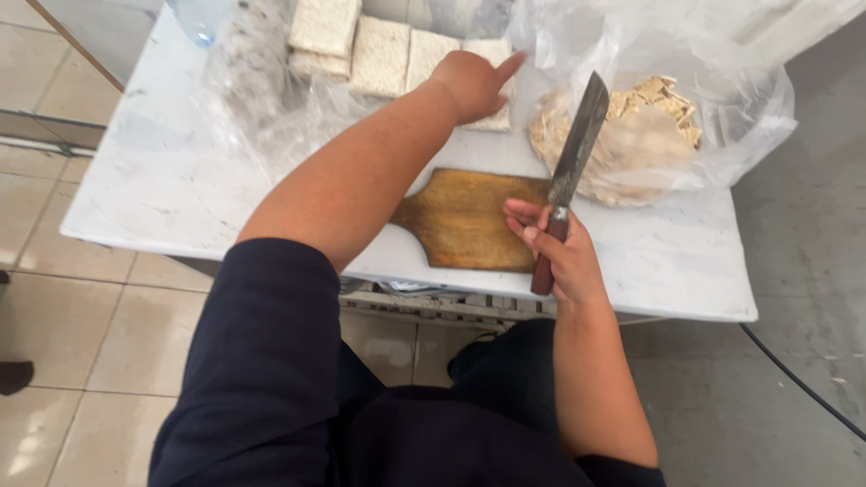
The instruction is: The person unwraps rectangular white food blocks and slices them into thin strips on a wooden cutting board using a knife. The sliced pieces are then transferred into a plastic bag. The person repeats this process with multiple blocks.
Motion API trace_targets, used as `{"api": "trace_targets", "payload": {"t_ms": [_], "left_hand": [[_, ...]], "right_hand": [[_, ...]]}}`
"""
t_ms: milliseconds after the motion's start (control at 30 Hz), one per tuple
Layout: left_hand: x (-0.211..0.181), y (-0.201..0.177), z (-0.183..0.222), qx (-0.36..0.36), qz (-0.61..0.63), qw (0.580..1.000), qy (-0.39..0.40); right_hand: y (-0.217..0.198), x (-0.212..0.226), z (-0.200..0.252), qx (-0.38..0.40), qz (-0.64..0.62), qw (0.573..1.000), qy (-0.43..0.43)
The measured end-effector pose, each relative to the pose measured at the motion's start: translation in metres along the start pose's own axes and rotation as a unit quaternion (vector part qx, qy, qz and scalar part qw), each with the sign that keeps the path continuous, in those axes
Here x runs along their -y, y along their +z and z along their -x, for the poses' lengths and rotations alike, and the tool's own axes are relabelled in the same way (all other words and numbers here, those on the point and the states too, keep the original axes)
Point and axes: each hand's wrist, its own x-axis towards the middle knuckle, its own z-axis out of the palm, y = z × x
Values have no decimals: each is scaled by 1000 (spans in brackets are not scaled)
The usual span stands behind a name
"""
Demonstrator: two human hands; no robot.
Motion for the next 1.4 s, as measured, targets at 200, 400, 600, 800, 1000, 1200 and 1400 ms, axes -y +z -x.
{"api": "trace_targets", "payload": {"t_ms": [200, 400, 600, 800, 1000, 1200, 1400], "left_hand": [[26, 55, -42, -221, 49, 969, -100], [30, 52, -7, -464, 516, 696, -184], [-59, 21, 140, -243, 871, 397, -159], [-104, 29, 240, -165, 874, 456, -37], [-98, 50, 261, -171, 770, 614, -13], [-98, 50, 255, -173, 859, 472, -95], [-96, 37, 261, -189, 869, 449, -82]], "right_hand": [[1, 4, -1, -4, -18, 1000, 9], [20, 18, 0, -6, 35, 999, 4], [50, 13, -9, -76, 32, 996, -18], [62, -5, 3, -112, -1, 994, 11], [62, -15, 33, -85, 62, 994, 38], [54, -12, 72, 48, -54, 997, 11], [68, -11, 112, 163, 80, 983, 41]]}}
